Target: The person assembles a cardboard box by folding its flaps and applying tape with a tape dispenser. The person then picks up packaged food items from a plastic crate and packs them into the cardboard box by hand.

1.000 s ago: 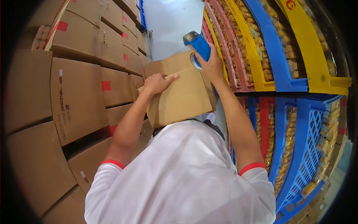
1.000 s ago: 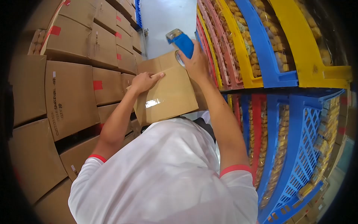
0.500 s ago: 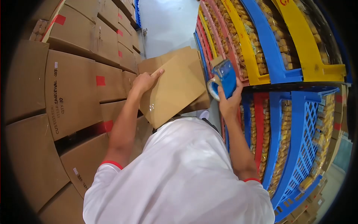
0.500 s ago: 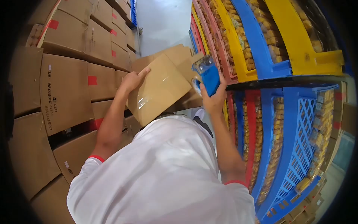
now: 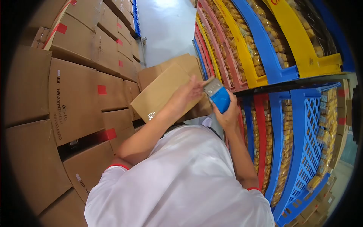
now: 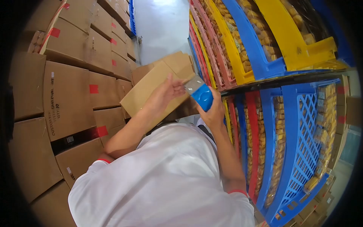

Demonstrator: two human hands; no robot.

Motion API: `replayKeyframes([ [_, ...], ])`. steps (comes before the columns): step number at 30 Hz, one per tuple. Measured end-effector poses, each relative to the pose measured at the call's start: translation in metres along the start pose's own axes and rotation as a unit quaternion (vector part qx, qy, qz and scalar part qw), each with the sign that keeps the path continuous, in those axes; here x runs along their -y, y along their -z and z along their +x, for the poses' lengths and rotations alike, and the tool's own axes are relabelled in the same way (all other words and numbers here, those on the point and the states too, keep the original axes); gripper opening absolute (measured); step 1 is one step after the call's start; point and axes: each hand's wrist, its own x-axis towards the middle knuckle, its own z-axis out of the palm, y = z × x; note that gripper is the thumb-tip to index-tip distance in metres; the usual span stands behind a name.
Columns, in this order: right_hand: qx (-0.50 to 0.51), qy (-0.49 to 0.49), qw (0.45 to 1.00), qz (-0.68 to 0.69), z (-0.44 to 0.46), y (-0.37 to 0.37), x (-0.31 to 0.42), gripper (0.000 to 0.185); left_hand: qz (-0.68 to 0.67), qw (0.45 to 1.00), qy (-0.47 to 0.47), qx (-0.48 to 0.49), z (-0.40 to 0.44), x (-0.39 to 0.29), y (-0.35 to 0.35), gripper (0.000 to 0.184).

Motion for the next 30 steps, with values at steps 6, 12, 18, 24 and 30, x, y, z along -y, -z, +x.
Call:
replayKeyframes([
  [6,0.075,0.003,0.994,-0.074,0.030,0.005,0.041,0.077,0.136,0.985,0.006,-0.109,0.056,0.020,0.026,0.028],
  [12,0.235,-0.015,0.941,-0.244,0.073,-0.030,0.059,0.069,0.169,0.970,-0.086,-0.149,0.121,0.000,0.125,0.025],
  [18,0.250,-0.013,0.942,-0.223,0.099,-0.060,0.052,0.066,0.053,0.987,0.024,-0.151,0.129,-0.006,0.141,0.026],
  [24,0.258,-0.005,0.935,-0.244,0.108,-0.071,0.057,0.065,0.451,0.867,0.027,-0.212,0.158,0.041,0.188,0.040],
  [30,0.219,-0.045,0.952,-0.210,0.098,-0.070,0.043,0.063,0.402,0.890,-0.122,-0.177,0.117,0.009,0.127,0.043],
])
